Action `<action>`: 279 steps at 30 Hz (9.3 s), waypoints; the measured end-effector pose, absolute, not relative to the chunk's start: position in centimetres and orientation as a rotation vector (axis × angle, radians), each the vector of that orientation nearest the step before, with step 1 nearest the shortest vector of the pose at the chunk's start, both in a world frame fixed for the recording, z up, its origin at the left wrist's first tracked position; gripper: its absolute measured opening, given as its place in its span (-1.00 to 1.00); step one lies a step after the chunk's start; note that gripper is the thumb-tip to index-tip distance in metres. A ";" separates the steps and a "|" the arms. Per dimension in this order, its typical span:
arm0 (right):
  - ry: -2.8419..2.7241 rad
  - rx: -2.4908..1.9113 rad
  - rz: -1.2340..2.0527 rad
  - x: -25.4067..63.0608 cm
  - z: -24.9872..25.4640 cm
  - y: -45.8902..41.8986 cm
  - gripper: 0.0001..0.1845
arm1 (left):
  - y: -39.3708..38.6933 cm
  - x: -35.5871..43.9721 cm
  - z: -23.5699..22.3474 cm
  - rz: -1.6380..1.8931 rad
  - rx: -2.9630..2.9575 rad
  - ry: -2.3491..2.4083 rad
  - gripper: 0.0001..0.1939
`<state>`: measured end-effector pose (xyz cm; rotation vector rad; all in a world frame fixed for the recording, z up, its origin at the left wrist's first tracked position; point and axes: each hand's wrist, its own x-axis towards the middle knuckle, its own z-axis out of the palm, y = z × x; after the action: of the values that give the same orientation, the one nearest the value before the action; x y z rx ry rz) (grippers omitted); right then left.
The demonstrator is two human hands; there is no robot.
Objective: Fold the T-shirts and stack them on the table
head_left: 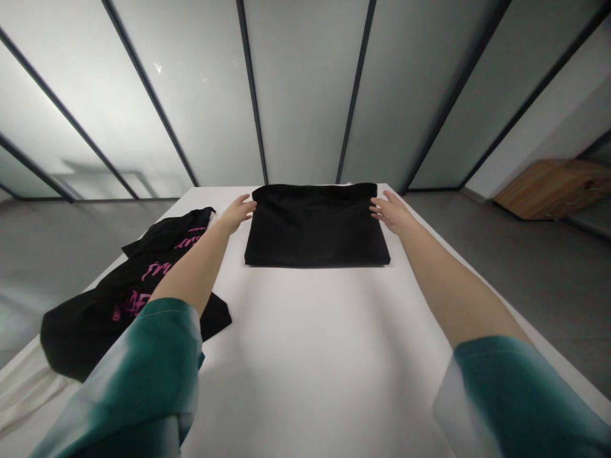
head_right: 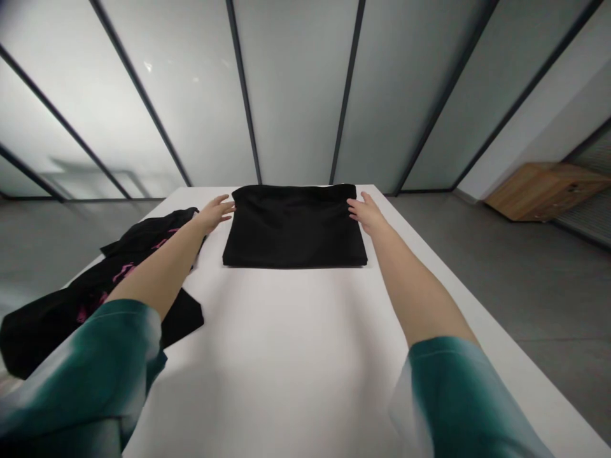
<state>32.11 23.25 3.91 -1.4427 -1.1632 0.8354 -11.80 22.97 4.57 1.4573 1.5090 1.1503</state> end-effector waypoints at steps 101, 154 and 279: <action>-1.710 -1.582 -0.157 32.7 -6.9 11.5 -0.70 | 11.3 -10.1 -4.0 0.854 2.221 1.878 -0.63; -2.006 -2.002 -0.027 30.0 -7.3 11.5 -0.57 | 10.0 -4.7 -4.5 0.329 2.237 2.158 -0.57; -1.780 -1.800 0.139 29.1 -8.5 13.4 -0.58 | 10.9 -4.8 -5.7 0.800 2.064 2.056 -0.76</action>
<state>29.13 13.36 -8.52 -1.8003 -1.7795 0.1388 -4.77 10.87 -5.74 2.0636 2.0561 0.8000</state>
